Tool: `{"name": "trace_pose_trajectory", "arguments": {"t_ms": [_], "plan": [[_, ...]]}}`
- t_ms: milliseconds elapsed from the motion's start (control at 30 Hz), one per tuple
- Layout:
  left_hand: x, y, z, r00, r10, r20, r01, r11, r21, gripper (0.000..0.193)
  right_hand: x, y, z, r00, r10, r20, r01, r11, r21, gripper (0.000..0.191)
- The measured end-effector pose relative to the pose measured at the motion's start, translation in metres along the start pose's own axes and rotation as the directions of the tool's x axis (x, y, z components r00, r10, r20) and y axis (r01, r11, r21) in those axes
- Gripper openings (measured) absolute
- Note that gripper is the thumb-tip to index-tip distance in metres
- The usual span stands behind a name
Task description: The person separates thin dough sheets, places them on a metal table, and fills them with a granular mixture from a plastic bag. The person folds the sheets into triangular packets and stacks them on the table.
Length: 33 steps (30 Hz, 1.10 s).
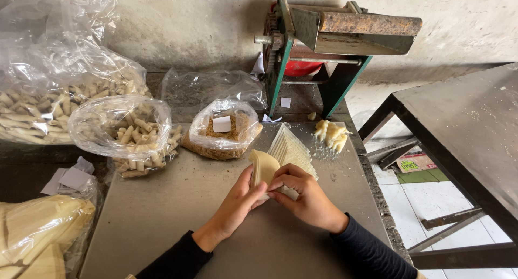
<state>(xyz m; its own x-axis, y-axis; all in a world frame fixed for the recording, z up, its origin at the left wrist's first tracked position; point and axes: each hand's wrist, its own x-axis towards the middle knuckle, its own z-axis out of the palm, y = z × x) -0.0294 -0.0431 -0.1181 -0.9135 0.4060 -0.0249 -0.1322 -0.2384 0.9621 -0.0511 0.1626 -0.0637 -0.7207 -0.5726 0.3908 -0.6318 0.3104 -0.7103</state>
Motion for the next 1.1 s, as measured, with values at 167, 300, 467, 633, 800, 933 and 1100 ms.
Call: {"name": "trace_pose_trajectory", "arguments": {"t_ms": [167, 300, 467, 633, 800, 933, 1100], "plan": [[0.001, -0.006, 0.003, 0.995, 0.101, -0.027, -0.100, 0.995, 0.028, 0.078, -0.003, 0.007, 0.000, 0.986, 0.165, 0.003, -0.164, 0.980, 0.108, 0.009], [0.005, -0.007, 0.004, 0.984, 0.141, -0.111, -0.137, 0.990, 0.037, 0.067, -0.004, 0.010, 0.005, 0.974, 0.225, 0.005, -0.220, 0.949, 0.224, 0.009], [0.006, -0.010, 0.005, 0.983, 0.113, -0.144, -0.118, 0.992, -0.032, 0.065, -0.014, 0.020, 0.012, 0.996, 0.088, -0.024, -0.082, 0.980, 0.179, 0.029], [0.010, -0.015, 0.006, 0.974, 0.130, -0.187, -0.133, 0.991, -0.003, 0.061, -0.014, 0.049, 0.000, 0.914, 0.400, -0.066, -0.260, 0.704, 0.660, 0.007], [0.011, -0.012, 0.004, 0.946, 0.130, -0.296, -0.156, 0.985, -0.068, 0.054, -0.010, 0.070, -0.046, 0.645, 0.678, -0.353, -0.172, 0.579, 0.797, 0.017], [0.010, -0.007, 0.003, 0.921, 0.061, -0.385, -0.098, 0.992, -0.076, 0.053, -0.009, 0.075, -0.063, 0.709, 0.349, -0.613, -0.395, 0.917, 0.065, 0.010], [0.010, -0.003, 0.004, 0.921, 0.081, -0.381, -0.119, 0.990, -0.078, 0.052, -0.006, 0.065, -0.036, 0.961, 0.144, -0.237, -0.231, 0.887, -0.399, 0.011]]}}
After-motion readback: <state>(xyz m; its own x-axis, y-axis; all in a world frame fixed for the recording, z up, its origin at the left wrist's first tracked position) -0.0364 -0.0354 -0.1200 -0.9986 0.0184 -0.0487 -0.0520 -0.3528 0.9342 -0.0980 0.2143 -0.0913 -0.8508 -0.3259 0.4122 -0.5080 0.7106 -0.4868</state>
